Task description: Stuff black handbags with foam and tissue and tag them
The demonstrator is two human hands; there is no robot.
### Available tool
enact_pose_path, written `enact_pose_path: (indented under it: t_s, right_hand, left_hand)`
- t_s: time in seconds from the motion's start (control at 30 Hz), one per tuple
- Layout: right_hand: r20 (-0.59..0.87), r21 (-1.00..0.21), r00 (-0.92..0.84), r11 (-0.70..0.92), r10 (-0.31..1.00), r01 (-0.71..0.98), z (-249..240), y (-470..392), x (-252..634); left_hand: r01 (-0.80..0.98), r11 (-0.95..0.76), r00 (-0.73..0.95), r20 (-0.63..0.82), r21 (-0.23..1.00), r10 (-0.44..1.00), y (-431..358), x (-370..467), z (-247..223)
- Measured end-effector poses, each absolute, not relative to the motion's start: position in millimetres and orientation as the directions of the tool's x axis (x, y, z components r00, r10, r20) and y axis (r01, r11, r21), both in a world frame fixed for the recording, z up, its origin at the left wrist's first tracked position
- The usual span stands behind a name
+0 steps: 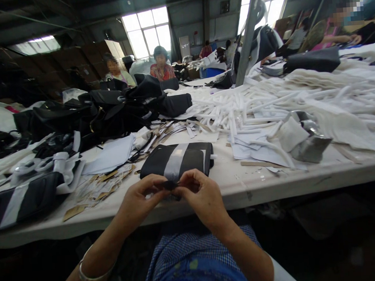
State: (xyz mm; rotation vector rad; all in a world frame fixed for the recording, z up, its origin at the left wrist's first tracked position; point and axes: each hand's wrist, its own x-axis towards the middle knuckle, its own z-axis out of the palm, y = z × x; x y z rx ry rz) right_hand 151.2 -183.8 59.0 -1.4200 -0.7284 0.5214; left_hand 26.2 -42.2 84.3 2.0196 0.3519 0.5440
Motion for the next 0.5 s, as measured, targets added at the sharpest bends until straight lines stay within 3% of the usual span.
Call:
enact_pose_path:
  t_s: [0.13,0.37,0.5]
  right_hand:
    - [0.157,-0.987,0.659,0.103,0.736,0.121,57.8,-187.4,150.7]
    - [0.246,-0.959,0.645,0.083,0.724,0.273,52.7,-193.1,144.7]
    - [0.269,-0.931,0.634,0.028,0.725,0.363,51.9,-194.0,143.6]
  left_hand:
    - [0.051,-0.455,0.911,0.146,0.889,0.387,-39.1,23.8,92.7]
    - [0.016,-0.509,0.864,0.244,0.861,0.439,-38.5,22.0,90.7]
    - [0.018,-0.566,0.91,0.221,0.824,0.352,-38.9,21.8,89.2]
